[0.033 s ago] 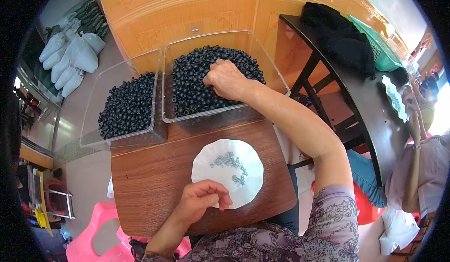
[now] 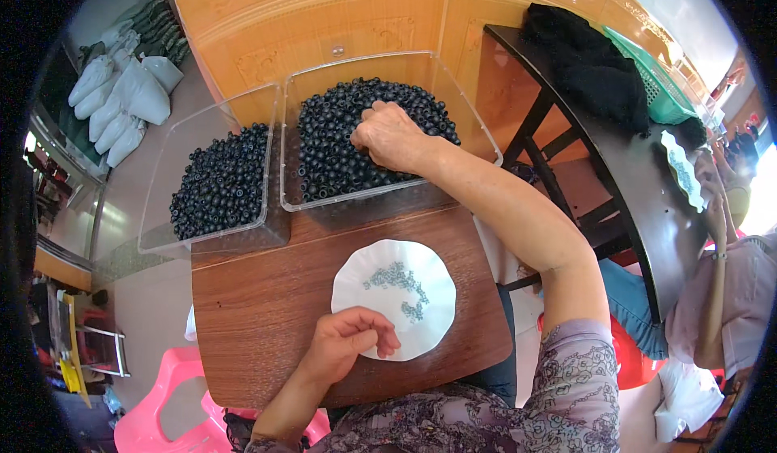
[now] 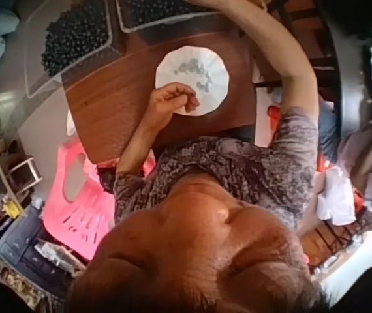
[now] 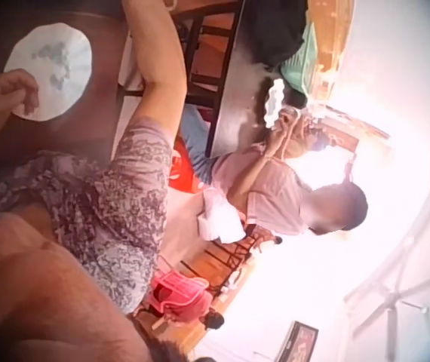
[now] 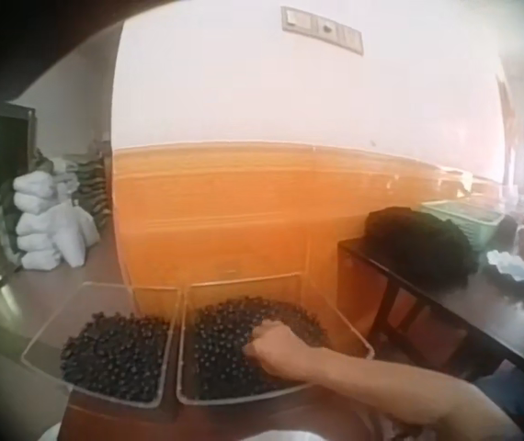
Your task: Assembling small black plastic components by inserting tiny white pieces into them manually.
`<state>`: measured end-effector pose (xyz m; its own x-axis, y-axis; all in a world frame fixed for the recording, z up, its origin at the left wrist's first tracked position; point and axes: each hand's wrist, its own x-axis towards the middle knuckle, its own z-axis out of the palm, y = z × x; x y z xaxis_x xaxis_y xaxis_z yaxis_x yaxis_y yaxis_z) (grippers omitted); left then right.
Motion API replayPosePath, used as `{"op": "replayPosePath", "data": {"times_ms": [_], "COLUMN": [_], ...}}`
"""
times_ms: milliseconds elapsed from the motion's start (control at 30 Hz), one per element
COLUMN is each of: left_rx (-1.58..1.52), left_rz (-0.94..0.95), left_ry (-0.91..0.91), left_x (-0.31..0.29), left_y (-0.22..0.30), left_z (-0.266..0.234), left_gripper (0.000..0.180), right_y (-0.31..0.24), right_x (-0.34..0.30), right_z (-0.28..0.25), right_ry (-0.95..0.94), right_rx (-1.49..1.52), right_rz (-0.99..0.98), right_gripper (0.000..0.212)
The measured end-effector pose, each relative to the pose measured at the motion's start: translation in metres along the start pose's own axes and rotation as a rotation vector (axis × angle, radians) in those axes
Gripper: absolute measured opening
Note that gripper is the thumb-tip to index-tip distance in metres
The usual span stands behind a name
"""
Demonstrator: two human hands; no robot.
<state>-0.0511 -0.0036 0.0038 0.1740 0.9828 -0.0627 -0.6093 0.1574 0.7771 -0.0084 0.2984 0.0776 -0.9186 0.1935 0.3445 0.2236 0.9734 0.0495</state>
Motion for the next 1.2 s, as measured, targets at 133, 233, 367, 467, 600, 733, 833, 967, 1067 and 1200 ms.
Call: {"op": "replayPosePath", "data": {"times_ms": [133,233,367,467,600,733,833,967,1067,1200], "left_rx": [0.014,0.068,0.069,0.024,-0.167,-0.136,-0.101,-0.078,-0.032,0.033], "left_rz": [0.055,0.133,0.213,0.296,0.354,0.436,0.457,0.45,0.429,0.324], "left_ry": [0.124,0.316,0.484,0.508,0.481,0.449,0.484,0.501,0.493,0.469], "left_x": [0.007,0.012,0.019,0.036,0.061,0.065,0.06,0.049,0.039,0.025], "left_y": [-0.003,-0.001,0.007,0.017,0.044,0.044,0.034,0.019,0.01,0.004], "left_z": [-0.005,-0.005,-0.005,0.001,0.017,0.023,0.027,0.025,0.022,0.021], "left_gripper": [0.019,0.015,0.014,0.015,0.02,0.019,0.019,0.019,0.02,0.021], "right_y": [-0.004,-0.007,-0.045,-0.076,-0.092,-0.109,-0.125,-0.142,-0.144,-0.152], "right_x": [0.002,-0.005,-0.027,-0.052,-0.073,-0.083,-0.098,-0.117,-0.124,-0.127], "right_z": [0.003,-0.003,-0.028,-0.046,-0.049,-0.052,-0.042,-0.031,-0.027,-0.026], "right_ry": [0.012,0.075,0.256,0.271,0.319,0.484,0.527,0.53,0.535,0.453], "right_rx": [-0.049,0.085,0.457,0.579,0.632,0.392,0.301,0.409,0.566,0.769], "right_rz": [-0.033,0.01,0.032,0.018,0.071,-0.081,-0.077,0.023,0.106,0.286], "right_gripper": [0.009,0.01,0.015,0.018,0.023,0.026,0.028,0.03,0.03,0.022]}}
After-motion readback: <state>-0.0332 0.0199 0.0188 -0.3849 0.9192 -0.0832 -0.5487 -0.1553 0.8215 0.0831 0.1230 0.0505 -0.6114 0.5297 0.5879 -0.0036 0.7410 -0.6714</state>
